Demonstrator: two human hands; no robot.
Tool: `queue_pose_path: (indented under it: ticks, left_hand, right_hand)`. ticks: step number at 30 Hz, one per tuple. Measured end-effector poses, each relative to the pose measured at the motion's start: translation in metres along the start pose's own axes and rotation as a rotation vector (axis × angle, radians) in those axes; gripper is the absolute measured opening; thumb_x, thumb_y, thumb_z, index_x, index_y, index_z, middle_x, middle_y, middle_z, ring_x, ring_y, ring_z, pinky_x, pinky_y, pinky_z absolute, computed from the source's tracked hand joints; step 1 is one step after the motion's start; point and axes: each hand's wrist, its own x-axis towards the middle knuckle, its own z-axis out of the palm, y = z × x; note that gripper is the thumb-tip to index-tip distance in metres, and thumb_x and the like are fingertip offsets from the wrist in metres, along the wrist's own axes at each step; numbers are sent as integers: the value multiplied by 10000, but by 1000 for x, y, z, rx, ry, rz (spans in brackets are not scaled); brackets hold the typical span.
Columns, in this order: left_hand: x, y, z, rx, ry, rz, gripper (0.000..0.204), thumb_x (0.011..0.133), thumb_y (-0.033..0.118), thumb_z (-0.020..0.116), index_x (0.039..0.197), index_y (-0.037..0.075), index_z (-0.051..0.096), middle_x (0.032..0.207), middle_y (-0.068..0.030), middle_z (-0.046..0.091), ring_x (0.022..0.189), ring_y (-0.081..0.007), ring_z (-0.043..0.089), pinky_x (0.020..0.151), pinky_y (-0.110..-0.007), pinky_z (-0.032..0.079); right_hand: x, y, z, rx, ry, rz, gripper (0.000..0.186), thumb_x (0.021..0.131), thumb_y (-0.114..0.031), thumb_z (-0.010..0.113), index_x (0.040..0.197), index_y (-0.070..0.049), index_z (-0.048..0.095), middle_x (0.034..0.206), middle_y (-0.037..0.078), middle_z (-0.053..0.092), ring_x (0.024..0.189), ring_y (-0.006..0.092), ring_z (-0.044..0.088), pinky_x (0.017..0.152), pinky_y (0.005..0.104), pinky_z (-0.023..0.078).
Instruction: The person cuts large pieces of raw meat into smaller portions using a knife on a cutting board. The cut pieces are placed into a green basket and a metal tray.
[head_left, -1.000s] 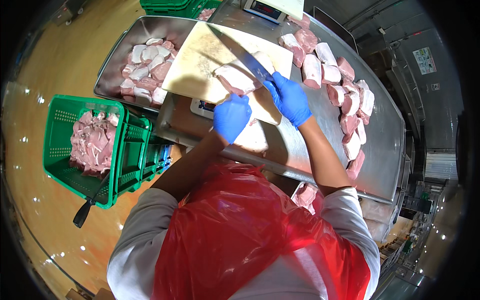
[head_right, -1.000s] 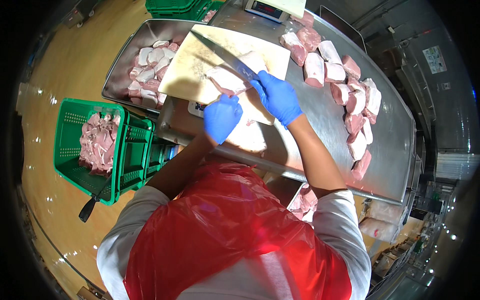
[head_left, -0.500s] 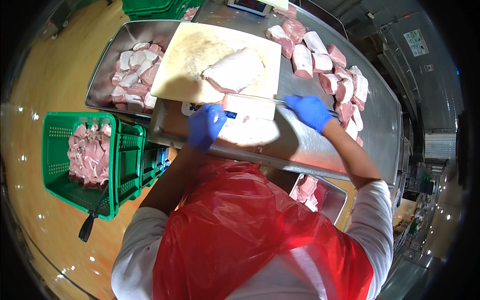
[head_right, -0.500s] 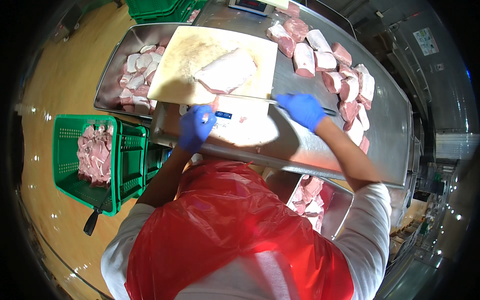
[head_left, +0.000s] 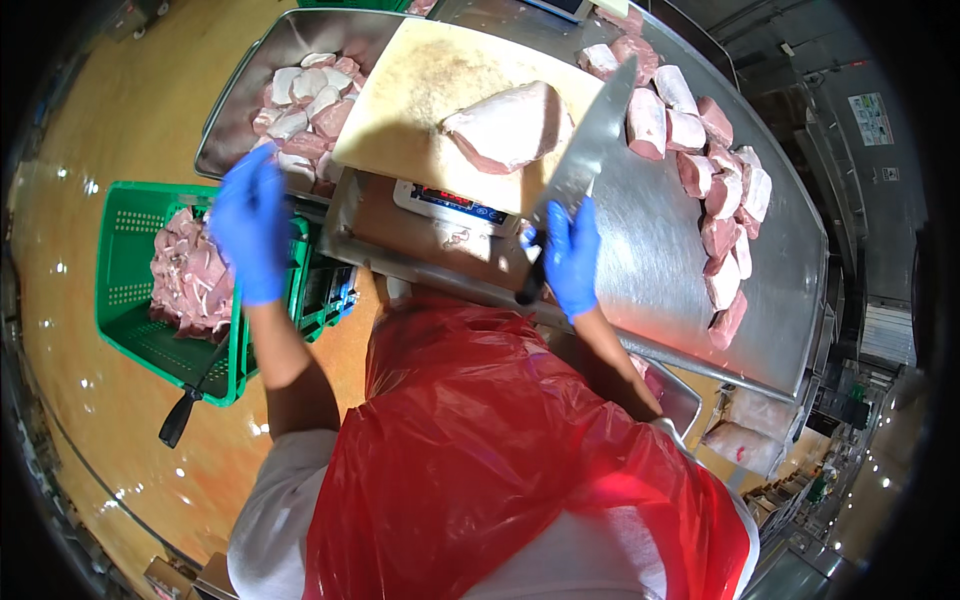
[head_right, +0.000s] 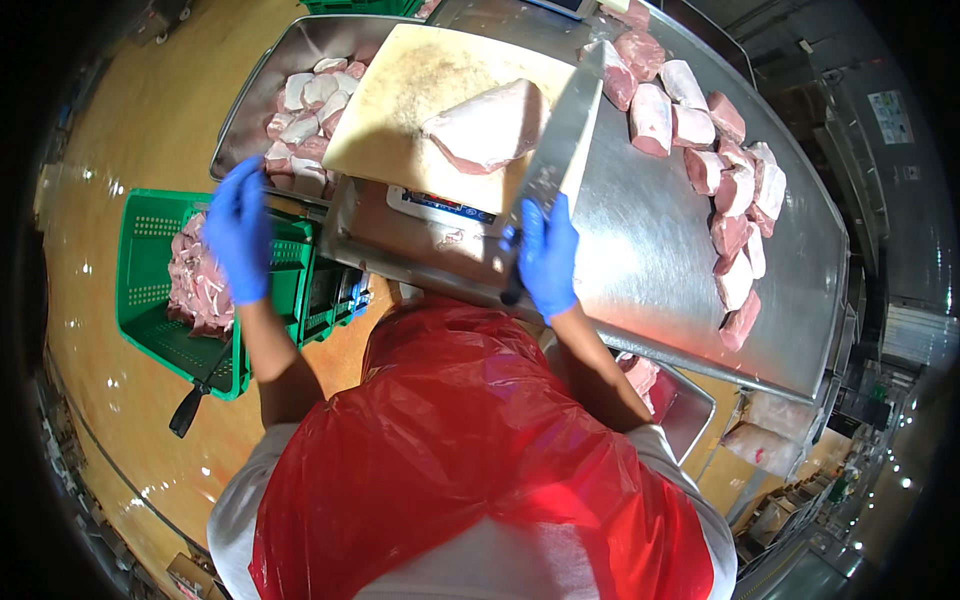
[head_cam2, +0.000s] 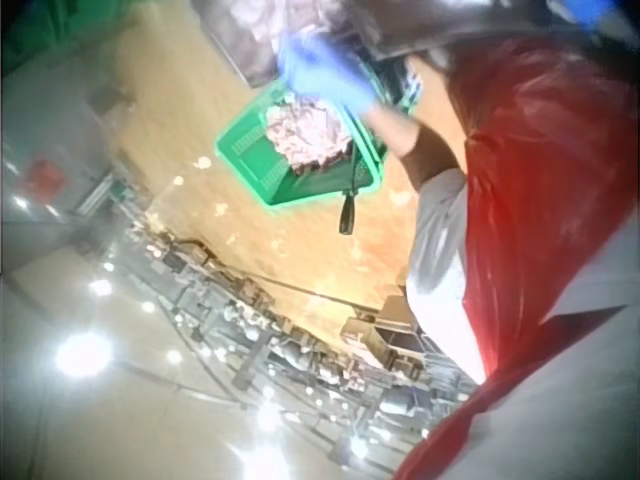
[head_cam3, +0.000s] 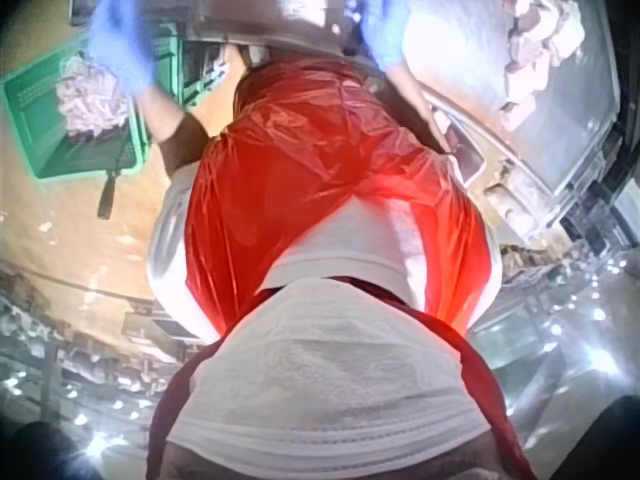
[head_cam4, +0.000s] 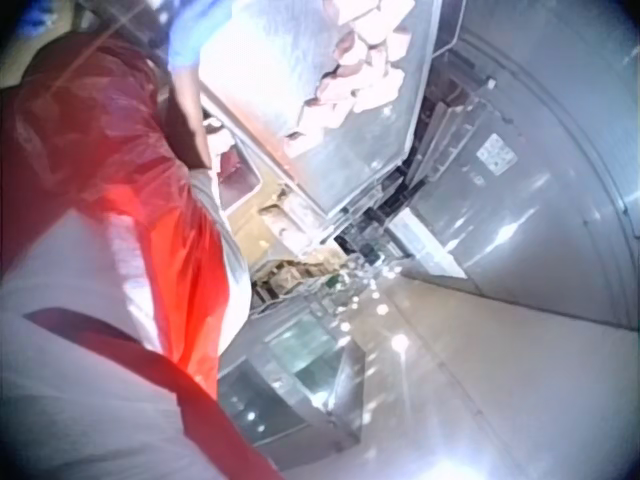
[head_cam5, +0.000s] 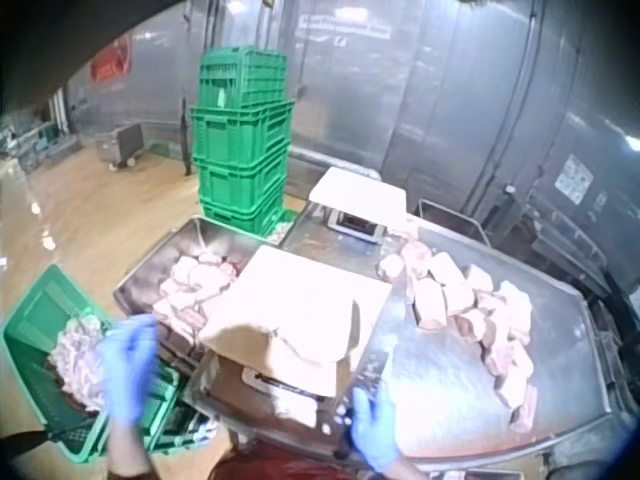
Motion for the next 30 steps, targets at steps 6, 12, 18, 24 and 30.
queue_pose_path:
  ticks: [6,12,18,24,30]
  left_hand:
    - [-16,64,134,-282,-208,534,357,874,-1,603,1225,66,623,1134,-201,650,1064,-338,656,939,-416,521]
    - [-34,52,139,-383,-294,85,146,848,15,579,966,18,664,903,-148,670,716,-275,663,690,-375,540]
    - [-29,11,112,-379,-238,-2,185,870,32,611,1036,14,691,913,-124,679,739,-203,642,717,-333,530]
    - [-23,16,118,-434,-233,81,238,863,12,660,1098,0,696,950,-133,682,821,-211,664,806,-328,551]
    - [-34,65,163,-532,-253,45,260,798,-6,767,1042,-28,681,993,-130,688,931,-211,692,835,-316,560]
  right_hand:
    - [47,-8,50,-229,48,-180,163,1051,-147,531,1065,15,521,763,272,642,682,480,638,575,489,472]
    - [60,-9,70,-400,63,-244,210,1044,-191,537,1056,6,464,811,299,639,748,515,625,630,550,484]
    - [-17,7,19,-657,-340,-35,175,1026,-149,539,1078,2,470,867,348,629,806,546,615,669,589,465]
    - [-88,-21,-80,-891,-504,289,165,995,-119,550,1081,-16,453,903,342,617,848,547,612,685,591,477]
    - [-21,-53,-5,-751,-259,-127,239,954,-34,579,1139,45,450,871,340,633,823,543,628,667,558,493]
